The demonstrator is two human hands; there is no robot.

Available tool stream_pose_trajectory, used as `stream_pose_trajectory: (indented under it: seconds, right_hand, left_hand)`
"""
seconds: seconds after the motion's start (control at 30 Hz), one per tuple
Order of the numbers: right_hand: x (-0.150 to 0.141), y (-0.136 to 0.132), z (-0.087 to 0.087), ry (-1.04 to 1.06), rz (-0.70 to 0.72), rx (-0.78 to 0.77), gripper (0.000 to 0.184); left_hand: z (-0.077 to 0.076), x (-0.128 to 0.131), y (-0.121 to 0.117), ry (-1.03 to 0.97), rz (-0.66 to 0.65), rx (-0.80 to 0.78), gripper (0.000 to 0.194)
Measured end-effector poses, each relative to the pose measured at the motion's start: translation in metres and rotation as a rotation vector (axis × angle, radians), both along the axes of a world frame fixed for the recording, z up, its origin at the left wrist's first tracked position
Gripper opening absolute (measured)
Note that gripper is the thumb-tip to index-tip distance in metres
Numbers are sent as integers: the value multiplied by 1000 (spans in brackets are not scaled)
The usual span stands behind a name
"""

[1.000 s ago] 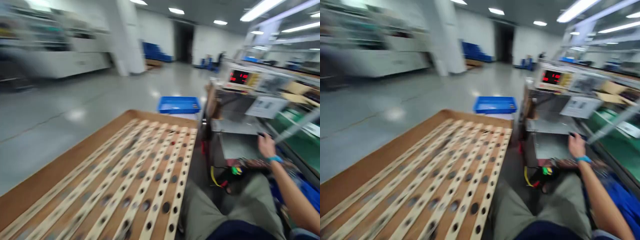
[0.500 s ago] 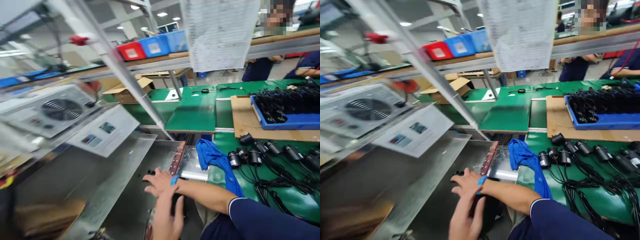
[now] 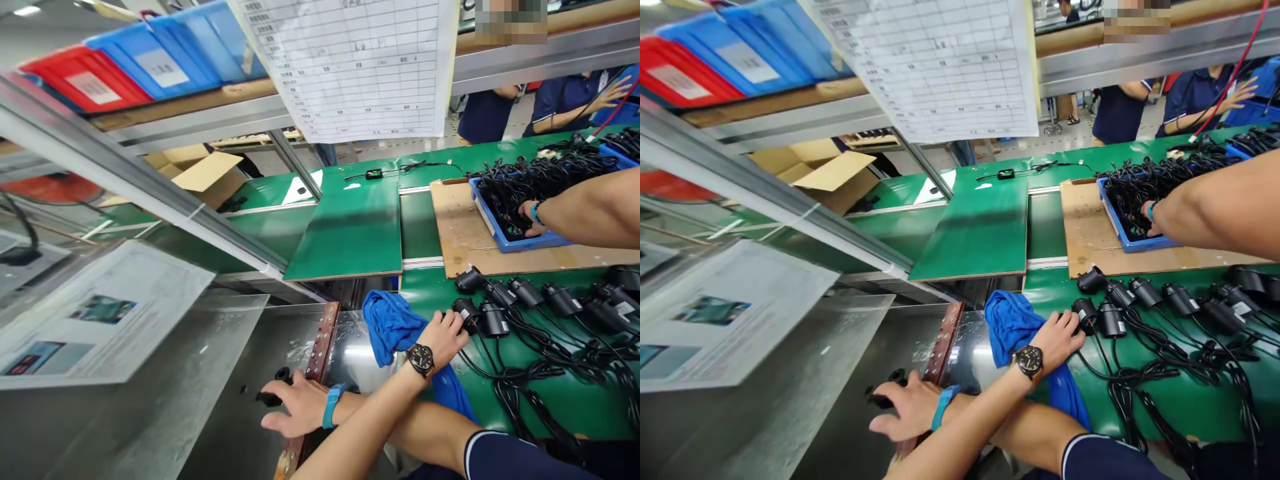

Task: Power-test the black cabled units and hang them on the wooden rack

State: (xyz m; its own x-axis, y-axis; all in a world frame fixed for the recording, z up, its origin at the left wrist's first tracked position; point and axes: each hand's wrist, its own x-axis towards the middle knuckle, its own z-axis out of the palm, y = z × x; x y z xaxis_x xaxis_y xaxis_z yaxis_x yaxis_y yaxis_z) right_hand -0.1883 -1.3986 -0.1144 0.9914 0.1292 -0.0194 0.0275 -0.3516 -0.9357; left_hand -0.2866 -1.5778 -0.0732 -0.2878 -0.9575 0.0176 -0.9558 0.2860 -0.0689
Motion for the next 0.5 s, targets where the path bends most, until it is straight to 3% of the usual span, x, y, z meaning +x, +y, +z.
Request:
stream_pose_trajectory:
  seconds: [0.1, 0.23, 0.4, 0.5]
  right_hand:
    - [3, -1, -1, 13, -14, 15, 65]
    - [8, 0, -4, 1, -91, 98, 50]
    - [16, 14, -14, -23, -124, 270, 39]
    - [20, 25, -23, 67, -85, 484, 40]
  left_hand:
    - [3, -1, 2, 43, 64, -24, 24]
    - [25, -1, 29, 312, 218, -185, 29]
    - [76, -15, 99, 761, 426, -638, 53]
    - [112, -25, 152, 896, 613, -952, 58]
